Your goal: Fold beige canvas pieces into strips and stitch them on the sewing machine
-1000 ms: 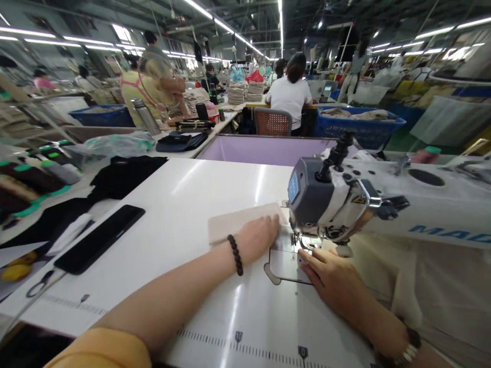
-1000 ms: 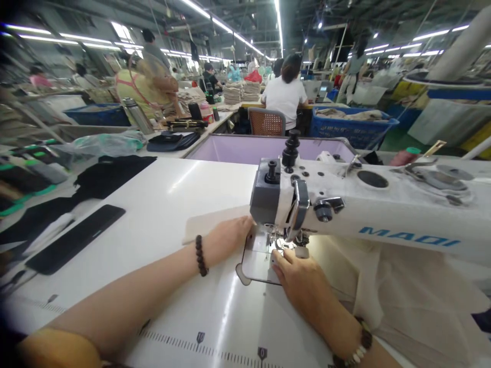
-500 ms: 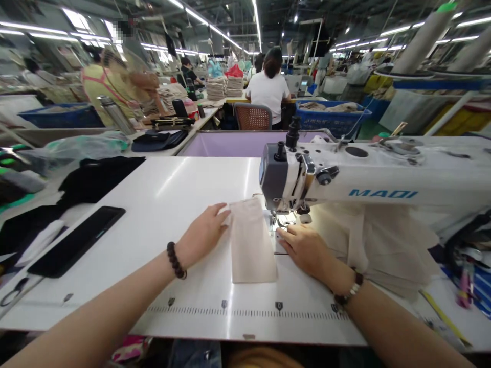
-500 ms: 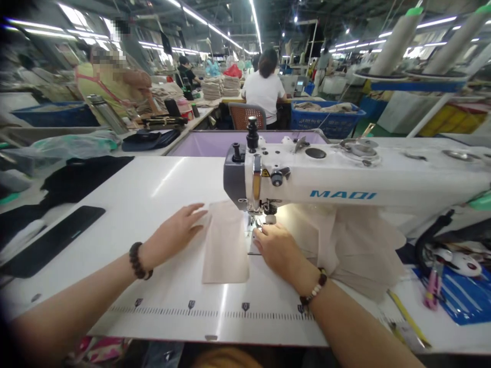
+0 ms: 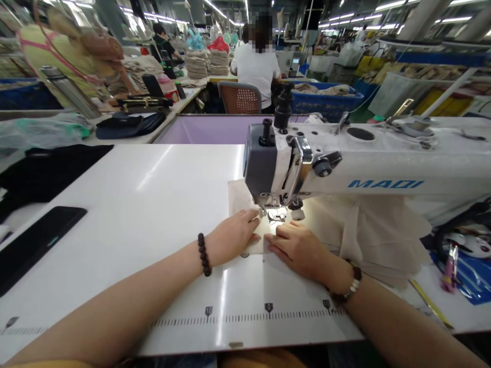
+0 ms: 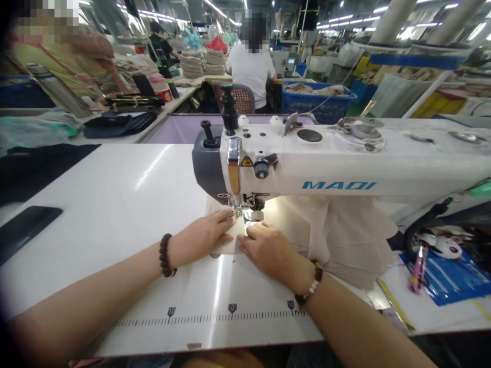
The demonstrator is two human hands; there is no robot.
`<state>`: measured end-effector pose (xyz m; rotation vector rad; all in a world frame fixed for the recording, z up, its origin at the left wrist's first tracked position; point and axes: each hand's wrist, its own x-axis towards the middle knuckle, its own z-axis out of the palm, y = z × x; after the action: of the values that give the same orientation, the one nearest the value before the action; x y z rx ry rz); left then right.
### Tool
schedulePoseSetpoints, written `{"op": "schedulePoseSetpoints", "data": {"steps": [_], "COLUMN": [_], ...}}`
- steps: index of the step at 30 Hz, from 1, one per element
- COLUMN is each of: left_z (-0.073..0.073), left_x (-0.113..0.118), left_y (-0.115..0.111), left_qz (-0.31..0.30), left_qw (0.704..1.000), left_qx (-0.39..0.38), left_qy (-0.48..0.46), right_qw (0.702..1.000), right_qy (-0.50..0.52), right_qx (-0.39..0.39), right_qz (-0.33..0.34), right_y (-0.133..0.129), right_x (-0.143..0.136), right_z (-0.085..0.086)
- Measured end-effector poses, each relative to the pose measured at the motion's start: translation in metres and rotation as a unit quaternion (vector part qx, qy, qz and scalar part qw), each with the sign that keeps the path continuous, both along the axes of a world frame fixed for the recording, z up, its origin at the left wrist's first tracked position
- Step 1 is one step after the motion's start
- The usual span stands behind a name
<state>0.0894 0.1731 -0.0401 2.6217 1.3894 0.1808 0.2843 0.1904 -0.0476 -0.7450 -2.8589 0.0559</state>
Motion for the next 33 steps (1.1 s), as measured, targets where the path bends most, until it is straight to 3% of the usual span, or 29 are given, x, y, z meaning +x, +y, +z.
{"op": "schedulePoseSetpoints", "data": {"steps": [6,33], "left_z": [-0.004,-0.005], "left_x": [-0.005,-0.014], "left_y": [0.008,0.019], "left_qz": [-0.007,-0.037], "left_qw": [1.000,0.998], "left_qx": [0.017,0.026], "left_qy": [-0.017,-0.033], "right_qw": [0.999,0.998], "right_qy": [-0.013,-0.033], "right_qx": [0.000,-0.017], "right_qz": [-0.038,-0.058], "right_y": [-0.001,-0.001], "right_x": [-0.005,-0.007], "right_z": [0.001,0.002]}}
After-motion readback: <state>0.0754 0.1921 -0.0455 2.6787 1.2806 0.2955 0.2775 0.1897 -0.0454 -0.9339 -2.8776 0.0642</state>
